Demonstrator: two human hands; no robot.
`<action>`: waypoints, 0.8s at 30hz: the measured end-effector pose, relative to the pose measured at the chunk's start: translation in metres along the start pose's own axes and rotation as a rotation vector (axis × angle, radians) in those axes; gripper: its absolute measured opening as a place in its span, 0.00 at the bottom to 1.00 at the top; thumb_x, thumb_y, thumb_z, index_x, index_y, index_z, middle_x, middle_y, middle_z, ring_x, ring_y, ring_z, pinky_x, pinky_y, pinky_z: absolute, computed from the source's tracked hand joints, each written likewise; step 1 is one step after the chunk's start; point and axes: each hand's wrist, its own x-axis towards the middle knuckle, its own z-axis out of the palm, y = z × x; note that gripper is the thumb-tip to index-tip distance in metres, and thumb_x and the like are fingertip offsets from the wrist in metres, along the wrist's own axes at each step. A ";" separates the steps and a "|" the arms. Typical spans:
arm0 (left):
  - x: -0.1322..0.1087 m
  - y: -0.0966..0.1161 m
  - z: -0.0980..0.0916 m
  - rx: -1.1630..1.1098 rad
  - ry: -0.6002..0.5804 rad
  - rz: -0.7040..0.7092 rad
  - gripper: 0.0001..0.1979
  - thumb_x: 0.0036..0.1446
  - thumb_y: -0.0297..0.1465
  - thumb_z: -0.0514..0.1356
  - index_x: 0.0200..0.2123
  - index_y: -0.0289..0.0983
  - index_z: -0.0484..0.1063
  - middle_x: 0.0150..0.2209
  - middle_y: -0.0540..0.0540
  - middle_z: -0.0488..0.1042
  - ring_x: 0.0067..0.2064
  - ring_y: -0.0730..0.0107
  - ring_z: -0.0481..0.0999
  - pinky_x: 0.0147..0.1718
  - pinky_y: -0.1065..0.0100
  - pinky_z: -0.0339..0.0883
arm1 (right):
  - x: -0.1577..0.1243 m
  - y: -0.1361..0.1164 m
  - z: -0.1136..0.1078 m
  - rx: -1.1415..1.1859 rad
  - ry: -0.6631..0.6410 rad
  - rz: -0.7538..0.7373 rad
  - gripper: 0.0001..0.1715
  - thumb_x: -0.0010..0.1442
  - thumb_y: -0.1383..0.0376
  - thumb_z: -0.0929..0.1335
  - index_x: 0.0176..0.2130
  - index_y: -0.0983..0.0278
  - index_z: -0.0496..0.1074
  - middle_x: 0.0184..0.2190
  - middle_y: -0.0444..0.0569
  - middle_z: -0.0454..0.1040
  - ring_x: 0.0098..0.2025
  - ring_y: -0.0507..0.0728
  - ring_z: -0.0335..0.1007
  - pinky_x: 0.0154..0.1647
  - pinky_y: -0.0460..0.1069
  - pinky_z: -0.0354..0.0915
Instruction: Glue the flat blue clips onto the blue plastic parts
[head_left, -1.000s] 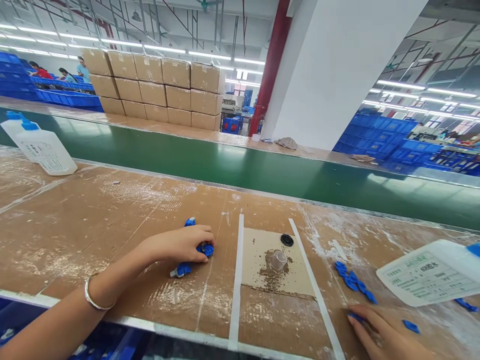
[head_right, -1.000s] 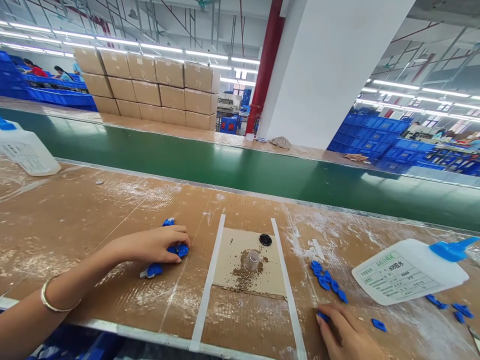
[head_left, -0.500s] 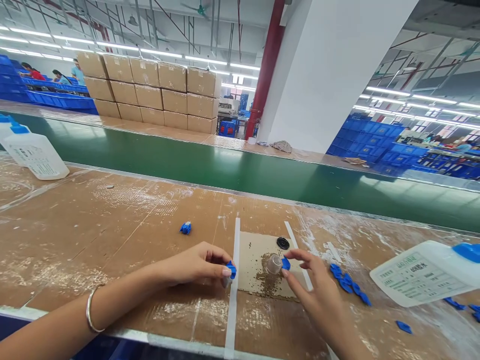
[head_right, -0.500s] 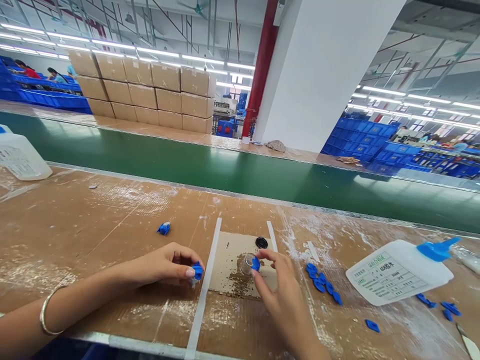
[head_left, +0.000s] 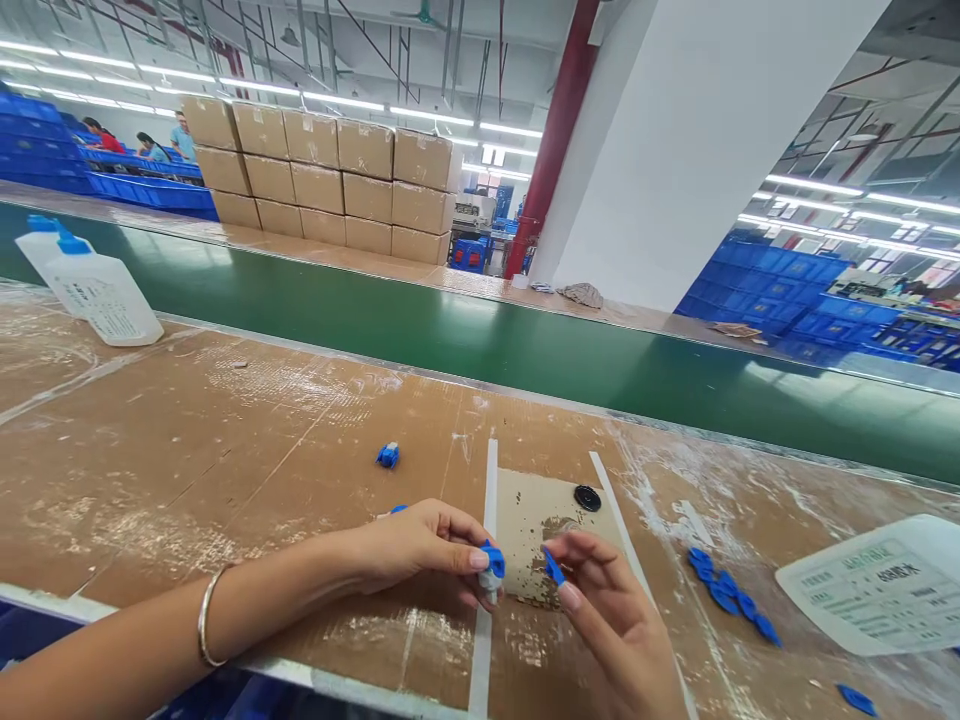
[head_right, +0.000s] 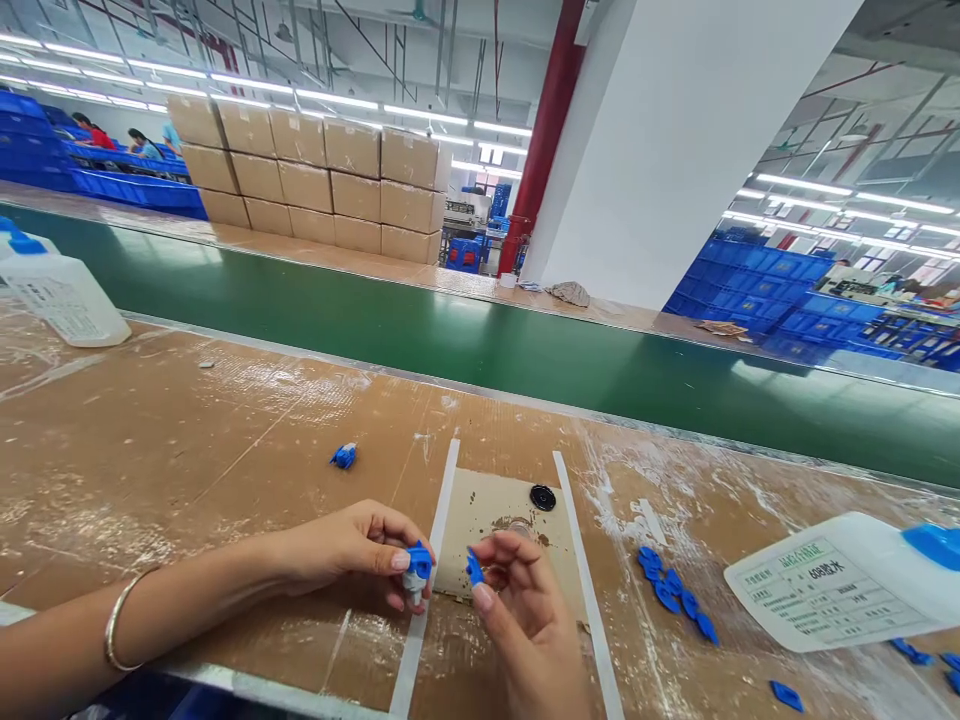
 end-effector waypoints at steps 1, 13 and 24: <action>0.000 -0.002 0.000 -0.017 -0.002 -0.009 0.21 0.43 0.40 0.70 0.36 0.29 0.76 0.32 0.41 0.78 0.35 0.66 0.78 0.35 0.70 0.69 | -0.005 0.001 0.009 0.102 0.011 0.031 0.24 0.49 0.54 0.73 0.44 0.55 0.67 0.41 0.44 0.72 0.46 0.52 0.66 0.47 0.47 0.62; 0.002 -0.007 0.000 -0.076 0.010 0.004 0.19 0.42 0.39 0.71 0.34 0.32 0.76 0.31 0.44 0.78 0.33 0.70 0.79 0.34 0.72 0.71 | -0.011 0.025 0.036 0.206 0.036 0.017 0.24 0.49 0.57 0.74 0.45 0.56 0.66 0.41 0.45 0.73 0.42 0.52 0.69 0.39 0.47 0.68; 0.002 -0.011 -0.004 0.102 0.049 0.045 0.17 0.46 0.37 0.69 0.36 0.32 0.76 0.33 0.46 0.76 0.33 0.72 0.74 0.37 0.70 0.65 | -0.013 0.045 0.045 -0.573 0.140 -0.503 0.15 0.60 0.62 0.65 0.48 0.55 0.64 0.44 0.44 0.71 0.44 0.52 0.66 0.46 0.48 0.63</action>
